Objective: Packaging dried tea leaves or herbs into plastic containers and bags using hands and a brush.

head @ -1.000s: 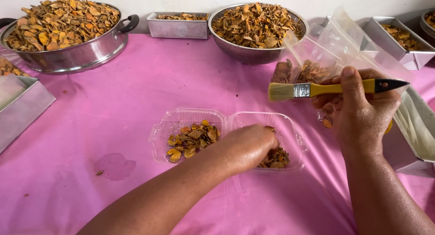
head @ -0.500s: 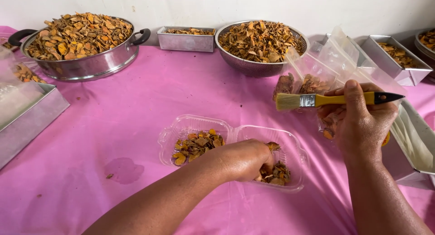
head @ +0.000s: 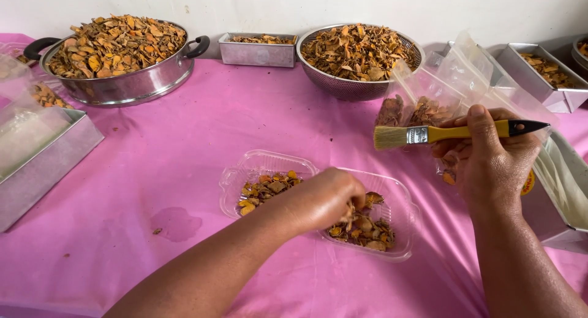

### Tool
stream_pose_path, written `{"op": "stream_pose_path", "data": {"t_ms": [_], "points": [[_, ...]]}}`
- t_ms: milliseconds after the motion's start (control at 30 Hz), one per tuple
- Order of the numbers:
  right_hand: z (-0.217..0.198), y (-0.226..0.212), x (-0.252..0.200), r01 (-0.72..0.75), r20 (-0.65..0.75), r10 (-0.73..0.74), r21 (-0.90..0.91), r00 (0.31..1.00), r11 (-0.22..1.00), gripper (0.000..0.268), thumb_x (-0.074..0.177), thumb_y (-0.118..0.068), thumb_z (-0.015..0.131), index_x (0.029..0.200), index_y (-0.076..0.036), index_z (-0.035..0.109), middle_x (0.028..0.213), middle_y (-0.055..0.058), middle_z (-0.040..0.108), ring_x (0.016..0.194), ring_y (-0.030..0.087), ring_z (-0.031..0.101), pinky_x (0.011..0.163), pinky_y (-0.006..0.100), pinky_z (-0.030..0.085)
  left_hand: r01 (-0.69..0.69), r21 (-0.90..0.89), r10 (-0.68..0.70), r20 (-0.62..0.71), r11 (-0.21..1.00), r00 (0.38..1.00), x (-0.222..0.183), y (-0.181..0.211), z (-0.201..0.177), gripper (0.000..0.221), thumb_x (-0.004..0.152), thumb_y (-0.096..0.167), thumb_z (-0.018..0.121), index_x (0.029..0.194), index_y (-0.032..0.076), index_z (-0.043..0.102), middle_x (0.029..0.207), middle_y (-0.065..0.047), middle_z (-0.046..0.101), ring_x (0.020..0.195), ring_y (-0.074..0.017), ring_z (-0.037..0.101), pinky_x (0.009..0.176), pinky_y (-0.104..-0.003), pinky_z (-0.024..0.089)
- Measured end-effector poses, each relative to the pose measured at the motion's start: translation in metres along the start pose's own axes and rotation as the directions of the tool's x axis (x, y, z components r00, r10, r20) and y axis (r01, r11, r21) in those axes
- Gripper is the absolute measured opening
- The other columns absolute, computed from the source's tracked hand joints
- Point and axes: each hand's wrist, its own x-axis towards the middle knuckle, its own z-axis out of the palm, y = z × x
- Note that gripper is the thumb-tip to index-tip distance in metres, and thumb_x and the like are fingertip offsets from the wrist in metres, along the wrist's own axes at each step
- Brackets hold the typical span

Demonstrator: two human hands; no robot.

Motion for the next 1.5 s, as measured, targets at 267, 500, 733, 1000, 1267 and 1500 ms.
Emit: {"op": "stream_pose_path", "data": {"t_ms": [267,500,733,1000,1267,1500], "points": [[0.012,-0.013,-0.018,-0.088,0.209,0.029,0.282,0.978,0.955,0.024,0.109,-0.014,0.064,0.086,-0.007,0.059,0.084,0.012,0.066,0.069,0.026,0.072,0.052,0.035,0.062,0.114,-0.572,-0.329,-0.29,0.813,0.899,-0.006,-0.008,-0.029,0.035,0.087,0.0,0.074,0.122,0.006,0.071,0.097,-0.013,0.079,0.08,-0.0194,0.077,0.069,-0.028,0.063],[0.012,-0.004,-0.024,-0.143,0.367,0.045,0.244,0.929,0.959,0.017,0.104,-0.013,0.064,0.093,-0.001,0.064,0.082,0.023,0.07,0.057,0.029,0.068,0.046,0.034,0.06,-0.042,-0.961,-0.476,-0.173,0.272,0.862,0.007,-0.032,-0.023,0.034,0.084,-0.015,0.072,0.117,-0.007,0.068,0.094,-0.023,0.073,0.08,-0.0298,0.074,0.07,-0.037,0.067],[0.017,-0.017,-0.018,0.005,0.204,0.011,-0.079,0.979,0.997,0.019,0.111,-0.009,0.058,0.101,0.007,0.059,0.084,0.026,0.068,0.065,0.033,0.073,0.054,0.039,0.066,-0.012,-0.936,-0.426,-0.172,0.353,0.889,0.002,-0.021,-0.019,0.042,0.087,-0.016,0.066,0.129,-0.009,0.066,0.1,-0.028,0.073,0.08,-0.0297,0.075,0.071,-0.034,0.067],[0.01,-0.023,-0.008,-0.037,0.093,0.06,-0.233,0.994,0.972,0.03,0.116,-0.021,0.06,0.092,-0.004,0.059,0.08,0.018,0.071,0.051,0.018,0.063,0.041,0.026,0.044,0.161,-0.384,-0.266,-0.236,0.909,0.935,0.022,0.018,0.004,0.041,0.098,-0.003,0.056,0.136,0.011,0.064,0.14,-0.016,0.063,0.087,-0.0218,0.075,0.066,-0.023,0.063],[0.01,-0.021,-0.009,-0.027,0.12,0.049,-0.184,0.992,0.983,0.028,0.115,-0.016,0.058,0.092,-0.001,0.058,0.08,0.02,0.071,0.054,0.022,0.067,0.046,0.028,0.051,0.279,0.4,-0.318,0.031,0.873,0.948,0.013,0.041,0.003,0.022,0.088,-0.001,0.067,0.105,0.012,0.071,0.097,-0.005,0.073,0.095,-0.0241,0.066,0.092,-0.046,0.048],[0.015,-0.015,-0.008,0.064,0.202,-0.038,-0.127,0.979,0.99,0.031,0.113,-0.015,0.057,0.089,0.004,0.057,0.079,0.023,0.069,0.053,0.026,0.066,0.049,0.033,0.057,0.267,0.581,-0.316,-0.018,0.769,0.948,0.011,0.037,0.011,0.012,0.093,0.006,0.069,0.098,0.016,0.07,0.097,-0.001,0.071,0.101,-0.0236,0.061,0.108,-0.052,0.035]]}}
